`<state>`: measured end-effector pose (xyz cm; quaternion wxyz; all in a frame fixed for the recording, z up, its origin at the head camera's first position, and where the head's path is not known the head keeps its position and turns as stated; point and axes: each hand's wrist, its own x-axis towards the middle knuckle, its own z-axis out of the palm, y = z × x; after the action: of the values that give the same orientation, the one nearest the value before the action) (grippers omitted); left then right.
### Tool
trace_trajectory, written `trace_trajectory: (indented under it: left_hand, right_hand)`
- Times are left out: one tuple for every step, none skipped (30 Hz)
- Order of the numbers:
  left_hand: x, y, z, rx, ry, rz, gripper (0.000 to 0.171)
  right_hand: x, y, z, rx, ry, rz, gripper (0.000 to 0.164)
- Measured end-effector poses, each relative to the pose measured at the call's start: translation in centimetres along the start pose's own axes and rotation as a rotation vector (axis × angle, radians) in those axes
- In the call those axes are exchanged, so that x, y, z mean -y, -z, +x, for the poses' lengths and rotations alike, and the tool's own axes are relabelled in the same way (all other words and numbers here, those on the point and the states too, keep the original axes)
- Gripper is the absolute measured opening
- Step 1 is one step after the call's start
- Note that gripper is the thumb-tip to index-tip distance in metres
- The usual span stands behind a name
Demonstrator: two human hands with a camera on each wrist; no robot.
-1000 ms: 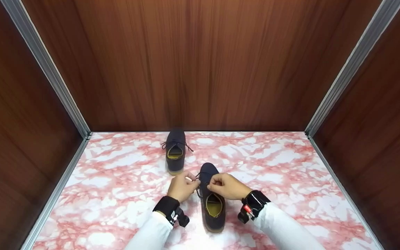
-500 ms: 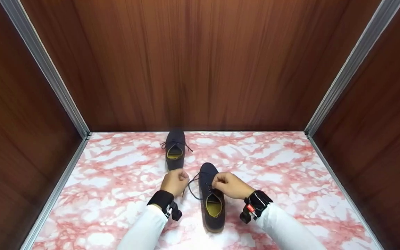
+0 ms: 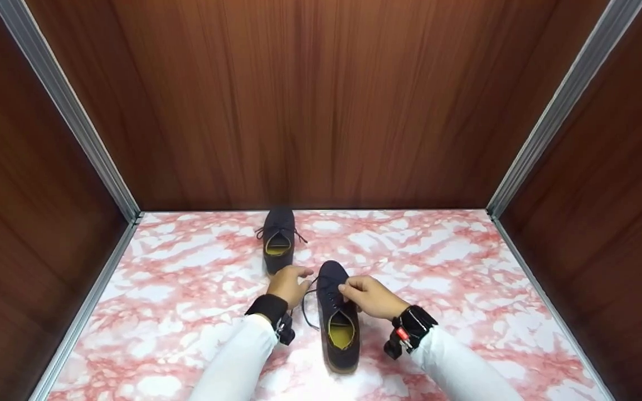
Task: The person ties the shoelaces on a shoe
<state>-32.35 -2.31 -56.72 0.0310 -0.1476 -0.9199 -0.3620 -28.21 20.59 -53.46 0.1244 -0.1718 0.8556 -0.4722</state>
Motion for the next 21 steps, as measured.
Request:
trace_trajectory:
  left_hand:
    - [-0.1, -0.2, 0.2, 0.007, 0.001, 0.006, 0.028]
    - [-0.2, -0.4, 0.4, 0.013, -0.001, 0.013, 0.029]
    - [-0.3, -0.5, 0.6, 0.018, -0.001, 0.018, 0.03]
    - [-0.4, -0.7, 0.8, 0.021, 0.002, 0.02, 0.031]
    - [-0.5, -0.9, 1.0, 0.024, 0.002, 0.021, 0.031]
    - [-0.6, -1.1, 1.1, 0.029, 0.003, 0.018, 0.031]
    - [-0.6, -1.2, 1.2, 0.033, 0.007, 0.016, 0.03]
    - [-0.7, -1.4, 1.3, 0.033, 0.006, 0.014, 0.03]
    - [-0.7, -1.5, 1.3, 0.029, 0.007, 0.008, 0.029]
    - [-0.7, -1.6, 1.3, 0.02, 0.01, 0.004, 0.028]
    - [-0.7, -1.7, 1.3, 0.009, 0.008, 0.008, 0.026]
    - [-0.7, -1.8, 1.3, -0.005, 0.007, 0.014, 0.024]
    - [-0.7, -1.9, 1.3, -0.02, 0.009, 0.024, 0.022]
    - [-0.7, -1.9, 1.3, -0.036, 0.005, 0.036, 0.02]
    - [-0.7, -2.0, 1.3, -0.048, 0.002, 0.047, 0.018]
    - [-0.7, -2.0, 1.3, -0.057, -0.002, 0.061, 0.016]
    - [-0.7, -2.0, 1.2, -0.064, -0.012, 0.071, 0.015]
    - [-0.7, -2.0, 1.2, -0.067, -0.02, 0.078, 0.014]
    - [-0.7, -1.9, 1.2, -0.066, -0.024, 0.08, 0.014]
    - [-0.7, -1.8, 1.2, -0.066, -0.031, 0.075, 0.013]
    - [-0.8, -1.7, 1.2, -0.063, -0.032, 0.069, 0.013]
  right_hand:
    - [-0.1, 0.0, 0.0, -0.002, 0.0, 0.001, 0.033]
    - [-0.1, 0.0, 0.0, -0.005, -0.002, 0.001, 0.033]
    - [-0.2, 0.0, 0.1, -0.008, -0.007, 0.003, 0.033]
    - [-0.2, -0.1, 0.0, -0.011, -0.013, 0.005, 0.034]
    - [-0.1, -0.1, 0.0, -0.013, -0.016, 0.005, 0.034]
    - [0.0, 0.0, 0.0, -0.012, -0.019, 0.007, 0.035]
    - [0.2, 0.0, -0.1, -0.01, -0.021, 0.01, 0.035]
    - [0.4, 0.0, -0.2, -0.005, -0.022, 0.015, 0.036]
    - [0.8, 0.1, -0.4, 0.0, -0.021, 0.023, 0.036]
    - [1.2, 0.2, -0.5, 0.006, -0.018, 0.028, 0.037]
    - [1.6, 0.3, -0.7, 0.013, -0.014, 0.029, 0.037]
    - [2.0, 0.4, -0.9, 0.019, -0.012, 0.031, 0.037]
    - [2.4, 0.5, -1.1, 0.023, -0.011, 0.032, 0.037]
    - [2.7, 0.6, -1.3, 0.025, -0.008, 0.033, 0.037]
    - [3.0, 0.7, -1.5, 0.025, -0.006, 0.033, 0.037]
    - [3.1, 0.7, -1.6, 0.023, -0.001, 0.034, 0.037]
    - [3.2, 0.8, -1.7, 0.023, -0.003, 0.034, 0.037]
    - [3.2, 0.8, -1.7, 0.021, -0.002, 0.039, 0.037]
    - [3.2, 0.8, -1.7, 0.018, -0.001, 0.046, 0.037]
    - [3.1, 0.9, -1.8, 0.014, 0.001, 0.051, 0.037]
    - [3.1, 0.9, -1.8, 0.011, -0.001, 0.058, 0.037]
